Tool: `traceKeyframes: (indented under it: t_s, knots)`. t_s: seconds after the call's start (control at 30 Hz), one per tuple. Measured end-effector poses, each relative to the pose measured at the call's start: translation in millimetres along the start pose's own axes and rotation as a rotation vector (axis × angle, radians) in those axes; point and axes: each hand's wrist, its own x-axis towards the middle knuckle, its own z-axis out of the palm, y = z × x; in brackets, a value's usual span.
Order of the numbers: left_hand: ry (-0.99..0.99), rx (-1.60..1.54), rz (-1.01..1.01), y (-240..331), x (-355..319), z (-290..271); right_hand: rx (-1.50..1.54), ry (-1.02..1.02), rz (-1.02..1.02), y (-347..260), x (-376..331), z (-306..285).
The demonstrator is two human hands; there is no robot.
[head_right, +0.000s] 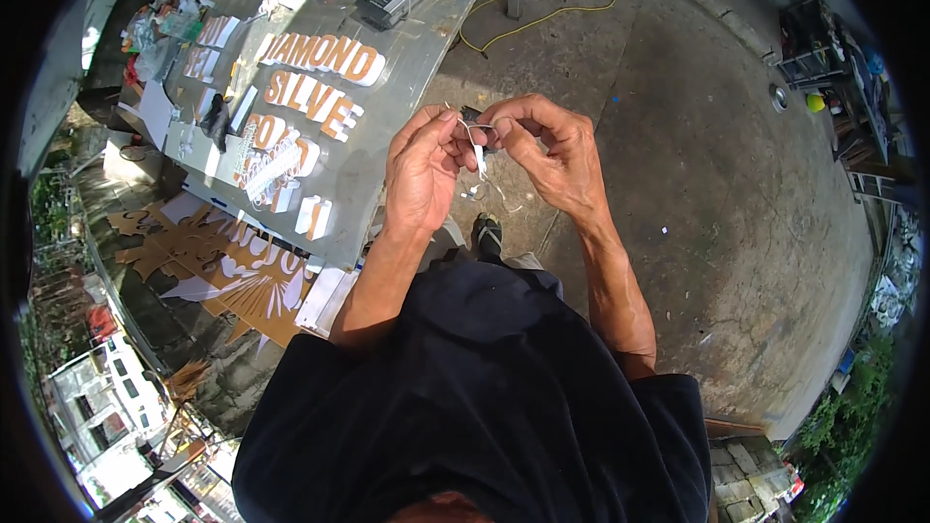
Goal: The recorder is wiring and assembling illuminated or channel letter signage elements at a work table.
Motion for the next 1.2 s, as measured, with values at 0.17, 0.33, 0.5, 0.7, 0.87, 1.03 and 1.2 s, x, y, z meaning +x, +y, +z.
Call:
traceKeyframes:
  t_s: [0.17, 0.33, 0.5, 0.7, 0.87, 1.03, 1.2]
  knots:
    - [-0.206, -0.037, -0.018, -9.7, 14.4, 7.3, -0.006, 0.089, 0.03, -1.7, 1.4, -13.6]
    - [-0.252, 0.074, -0.017, -17.2, 36.3, 16.2, -0.126, 0.131, -0.014, -1.7, 10.2, -30.9]
    - [-0.195, 0.326, 0.08, -19.5, 65.2, 27.2, -0.209, 0.15, -0.041, 3.7, 28.9, -49.5]
    - [-0.17, 0.486, 0.242, -23.4, 118.5, 45.4, -0.219, 0.215, -0.028, 16.0, 67.5, -77.4]
    - [-0.132, 0.617, 0.345, -27.4, 172.6, 65.5, -0.586, 0.1, -0.154, 16.1, 118.1, -117.4]
    - [-0.144, 0.675, 0.375, -26.3, 229.4, 88.9, -0.723, 0.015, -0.235, 22.7, 179.2, -154.3]
    - [-0.123, 0.678, 0.396, -24.8, 280.1, 106.8, -0.783, -0.073, -0.317, 28.5, 233.6, -185.7]
